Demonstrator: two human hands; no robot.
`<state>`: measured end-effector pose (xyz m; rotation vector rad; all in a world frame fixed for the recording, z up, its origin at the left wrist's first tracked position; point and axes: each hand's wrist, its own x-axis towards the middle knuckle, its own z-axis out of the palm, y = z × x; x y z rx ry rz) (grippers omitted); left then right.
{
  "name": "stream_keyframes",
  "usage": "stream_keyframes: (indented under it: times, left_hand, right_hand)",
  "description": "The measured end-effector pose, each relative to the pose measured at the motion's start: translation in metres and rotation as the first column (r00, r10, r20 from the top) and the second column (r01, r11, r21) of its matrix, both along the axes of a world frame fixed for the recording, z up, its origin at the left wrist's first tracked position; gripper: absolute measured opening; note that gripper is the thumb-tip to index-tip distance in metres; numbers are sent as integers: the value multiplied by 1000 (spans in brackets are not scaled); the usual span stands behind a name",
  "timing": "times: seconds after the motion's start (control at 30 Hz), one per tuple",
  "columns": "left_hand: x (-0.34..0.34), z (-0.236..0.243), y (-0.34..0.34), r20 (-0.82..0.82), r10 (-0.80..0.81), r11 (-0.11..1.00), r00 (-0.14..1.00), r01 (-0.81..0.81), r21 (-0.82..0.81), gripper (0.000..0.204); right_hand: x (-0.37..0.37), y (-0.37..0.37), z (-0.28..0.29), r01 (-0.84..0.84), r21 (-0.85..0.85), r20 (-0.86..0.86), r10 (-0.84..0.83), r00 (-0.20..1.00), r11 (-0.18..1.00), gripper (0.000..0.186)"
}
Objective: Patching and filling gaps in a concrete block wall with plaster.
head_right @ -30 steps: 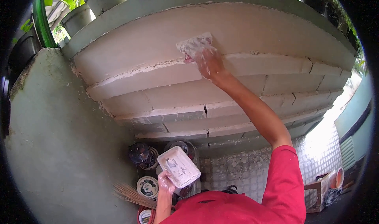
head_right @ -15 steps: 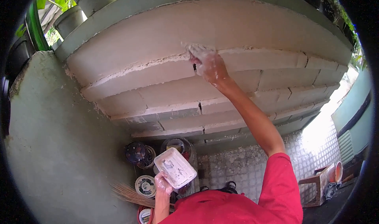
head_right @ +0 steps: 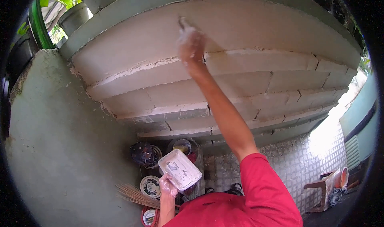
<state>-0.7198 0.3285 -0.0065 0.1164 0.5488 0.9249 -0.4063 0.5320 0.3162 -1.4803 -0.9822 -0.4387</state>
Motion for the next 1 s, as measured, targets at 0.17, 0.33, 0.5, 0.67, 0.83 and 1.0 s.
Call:
stream_keyframes:
  times: [0.17, 0.33, 0.5, 0.67, 0.83, 1.0]
  left_hand:
    - [0, -3, 5, 25, -13, 999, 1000, 12, 29, 61]
    - [-4, -2, 3, 54, -22, 996, 998, 18, 83, 62]
    - [-12, -2, 3, 17, 15, 1000, 1000, -15, 11, 63]
    - [-22, -3, 9, 12, 34, 998, 999, -35, 45, 62]
    - [-22, -9, 22, 9, 12, 997, 1000, -12, 79, 59]
    - [-21, -11, 21, 28, -35, 996, 999, 33, 80, 58]
  right_hand:
    - [-47, 14, -6, -204, 253, 269, 134, 954, 946, 37]
    - [12, -27, 6, -93, 215, 150, 61, 987, 972, 26]
    - [42, -25, 29, 263, 261, 117, -301, 947, 929, 20]
    - [-21, 15, 31, 98, 193, 141, -127, 982, 976, 27]
    - [-57, 19, 19, -101, 209, 369, 18, 929, 973, 42]
    - [-16, -26, -22, -251, 60, 507, 187, 841, 966, 43]
